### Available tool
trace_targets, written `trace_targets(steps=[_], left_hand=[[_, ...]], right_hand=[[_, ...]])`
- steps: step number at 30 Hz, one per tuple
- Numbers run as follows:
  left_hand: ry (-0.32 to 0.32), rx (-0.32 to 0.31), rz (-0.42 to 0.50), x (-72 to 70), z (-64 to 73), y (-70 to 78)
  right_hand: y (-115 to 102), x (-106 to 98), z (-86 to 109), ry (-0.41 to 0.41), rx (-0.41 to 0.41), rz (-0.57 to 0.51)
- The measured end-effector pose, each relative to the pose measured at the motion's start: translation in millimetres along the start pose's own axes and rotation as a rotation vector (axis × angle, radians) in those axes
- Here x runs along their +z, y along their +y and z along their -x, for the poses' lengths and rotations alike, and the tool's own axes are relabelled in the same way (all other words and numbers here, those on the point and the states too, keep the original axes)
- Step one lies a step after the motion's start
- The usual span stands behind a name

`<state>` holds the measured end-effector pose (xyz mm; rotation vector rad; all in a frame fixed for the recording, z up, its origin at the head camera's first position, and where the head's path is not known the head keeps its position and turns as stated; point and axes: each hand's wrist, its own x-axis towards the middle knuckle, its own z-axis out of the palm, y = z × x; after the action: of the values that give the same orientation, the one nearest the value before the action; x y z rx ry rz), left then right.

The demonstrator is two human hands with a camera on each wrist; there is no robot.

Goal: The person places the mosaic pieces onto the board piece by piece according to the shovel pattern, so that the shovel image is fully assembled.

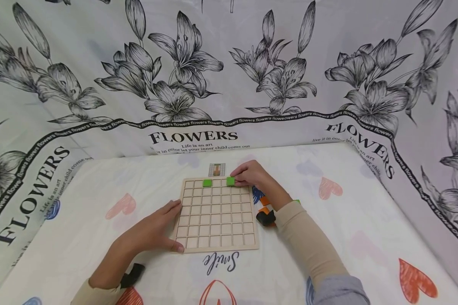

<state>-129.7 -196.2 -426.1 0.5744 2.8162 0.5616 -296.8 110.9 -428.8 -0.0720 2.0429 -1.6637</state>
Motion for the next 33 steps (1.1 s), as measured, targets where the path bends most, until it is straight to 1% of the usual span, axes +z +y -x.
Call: trace_targets(steps=[8, 17, 25, 33], left_hand=[[0.004, 0.001, 0.001, -0.4, 0.5, -0.1], [-0.010, -0.019, 0.010, 0.4, -0.7, 1.7], [-0.010, -0.021, 0.014, -1.0, 0.6, 4.4], [-0.013, -0.029, 0.011, -1.0, 0.5, 4.3]], right_hand=[[-3.9, 8.3, -5.2, 0.006, 0.008, 0.013], [-6.4, 20.5, -4.4, -0.009, -0.030, 0.046], [-7.4, 27.5, -10.0, 0.038, 0.000, 0.051], [-10.9, 32.3, -13.0, 0.057, -0.005, 0.086]])
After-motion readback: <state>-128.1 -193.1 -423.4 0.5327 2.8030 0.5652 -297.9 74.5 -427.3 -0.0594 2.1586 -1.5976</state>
